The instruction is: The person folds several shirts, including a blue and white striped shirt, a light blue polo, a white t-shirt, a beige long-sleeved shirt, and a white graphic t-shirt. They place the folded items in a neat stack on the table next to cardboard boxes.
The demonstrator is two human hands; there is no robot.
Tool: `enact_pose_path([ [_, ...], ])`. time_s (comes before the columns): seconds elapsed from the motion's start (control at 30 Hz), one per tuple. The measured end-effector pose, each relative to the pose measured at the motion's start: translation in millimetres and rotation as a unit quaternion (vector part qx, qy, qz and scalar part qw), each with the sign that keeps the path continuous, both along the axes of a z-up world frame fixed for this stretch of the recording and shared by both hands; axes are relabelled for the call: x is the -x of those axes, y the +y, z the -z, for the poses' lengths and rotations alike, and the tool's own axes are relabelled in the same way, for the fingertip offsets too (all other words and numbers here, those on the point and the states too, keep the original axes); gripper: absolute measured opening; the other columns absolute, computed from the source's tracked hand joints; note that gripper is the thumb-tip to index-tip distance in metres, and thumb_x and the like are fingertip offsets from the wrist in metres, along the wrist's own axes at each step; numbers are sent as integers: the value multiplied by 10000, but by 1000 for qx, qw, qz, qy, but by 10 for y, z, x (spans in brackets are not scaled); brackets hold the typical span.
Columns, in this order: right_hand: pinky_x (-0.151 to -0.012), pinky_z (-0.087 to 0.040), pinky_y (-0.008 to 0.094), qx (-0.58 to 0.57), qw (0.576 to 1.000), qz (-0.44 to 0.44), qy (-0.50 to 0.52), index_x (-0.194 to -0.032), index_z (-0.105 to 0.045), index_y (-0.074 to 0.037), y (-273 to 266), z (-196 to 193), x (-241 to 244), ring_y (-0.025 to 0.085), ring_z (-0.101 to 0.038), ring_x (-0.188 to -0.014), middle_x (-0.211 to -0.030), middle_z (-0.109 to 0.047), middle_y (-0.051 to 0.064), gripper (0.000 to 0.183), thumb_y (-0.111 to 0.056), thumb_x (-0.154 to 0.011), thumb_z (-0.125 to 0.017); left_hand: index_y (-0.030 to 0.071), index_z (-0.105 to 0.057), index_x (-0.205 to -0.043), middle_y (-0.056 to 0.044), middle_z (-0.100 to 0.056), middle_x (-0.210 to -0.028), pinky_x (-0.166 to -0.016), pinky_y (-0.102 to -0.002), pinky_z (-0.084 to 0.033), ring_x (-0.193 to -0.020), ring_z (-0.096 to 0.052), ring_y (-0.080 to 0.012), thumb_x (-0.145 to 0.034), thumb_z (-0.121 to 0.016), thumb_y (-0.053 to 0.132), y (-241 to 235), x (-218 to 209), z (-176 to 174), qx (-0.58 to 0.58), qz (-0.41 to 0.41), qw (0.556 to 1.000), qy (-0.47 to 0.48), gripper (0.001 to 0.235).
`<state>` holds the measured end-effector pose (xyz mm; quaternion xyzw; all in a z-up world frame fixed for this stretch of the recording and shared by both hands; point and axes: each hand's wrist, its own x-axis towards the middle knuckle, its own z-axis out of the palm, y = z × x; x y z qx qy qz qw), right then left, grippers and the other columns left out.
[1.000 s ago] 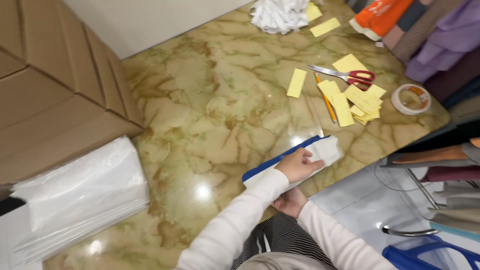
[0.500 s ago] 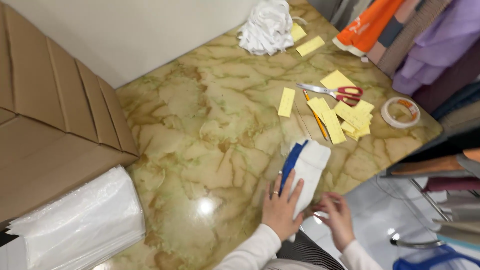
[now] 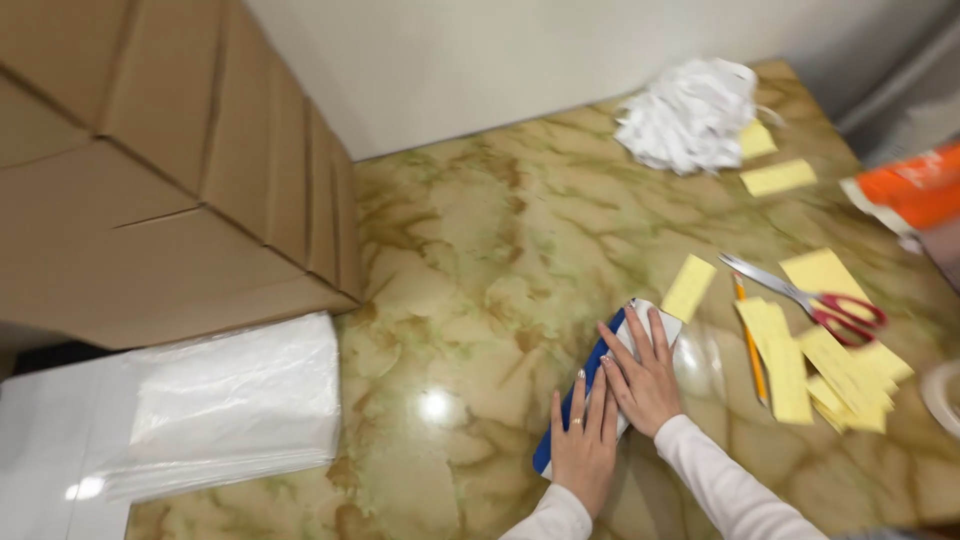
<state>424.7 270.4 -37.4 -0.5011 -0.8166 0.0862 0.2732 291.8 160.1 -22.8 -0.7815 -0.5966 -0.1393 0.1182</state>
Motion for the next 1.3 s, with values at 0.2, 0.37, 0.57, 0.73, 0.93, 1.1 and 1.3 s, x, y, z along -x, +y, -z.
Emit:
enact_pose_path([
  [0.2, -1302, -126, 512, 164, 941, -142, 259, -1319, -749, -171, 876, 139, 917, 328, -184, -1646, -1675, -430, 54, 337, -156, -1042, -557, 280, -390, -1632, -125, -195, -1772, -1074, -728, -269, -1571, -174, -467, -546, -851, 538, 135, 700, 4, 32, -75, 997, 13, 1207],
  [0.37, -1301, -131, 438, 242, 912, -83, 319, -1485, -586, -177, 999, 140, 1516, 268, -124, -1653, -1712, -344, 98, 456, -212, -1033, -538, 266, -380, -1621, -68, -180, -1755, -1022, -752, -349, -1480, -241, -543, -739, -737, 316, 960, 1434, 237, 37, -172, 984, 13, 953],
  [0.57, -1257, -267, 478, -30, 995, -82, -46, -1569, -462, -264, 681, 643, 1456, 259, -331, -1580, -1709, -363, 37, 571, -319, -1002, -507, 297, -29, -1685, -59, 181, -1744, -1187, -690, -192, -1550, 8, -548, -929, -633, 470, 2369, 2612, 10, 218, -292, 929, 62, 983],
  [0.73, -1269, -322, 444, -69, 997, -16, -27, -1480, -580, -379, 654, 535, 1610, 189, -420, -1550, -1662, -460, -37, 512, -301, -975, -548, 256, -108, -1681, -108, 117, -1752, -1222, -678, -165, -1572, 10, -512, -815, -782, 419, 3146, 3341, 354, 144, -311, 937, 67, 1110],
  [0.93, -1255, -316, 450, -35, 998, -32, -30, -1491, -576, -379, 647, 534, 1548, 199, -398, -1566, -1679, -440, -32, 505, -328, -990, -538, 154, -342, -1622, -157, -67, -1769, -1277, -618, -155, -1586, -112, -509, -916, -563, 64, 3362, 3422, 573, -22, -382, 924, 0, 746],
  [1.1, -1276, -237, 462, 225, 947, -49, 222, -1260, -838, -210, 782, 688, 1279, 227, -450, -1527, -1542, -623, 48, 400, -115, -886, -734, 179, -397, -1577, -196, -75, -1754, -1223, -681, -179, -1602, -104, -423, -720, -820, 212, 3137, 3504, 388, 57, -295, 950, -89, 956],
  [1.3, -1139, -502, 336, 338, 823, 130, 436, -1197, -828, -45, 922, -418, 713, 190, -715, -1254, -1291, -814, 121, 297, -119, -945, -690, 186, -649, -1405, -228, -304, -1688, -1229, -548, -271, -1561, -245, -460, -863, -703, 265, 1995, 2952, -15, 4, -251, 909, -332, 550],
])
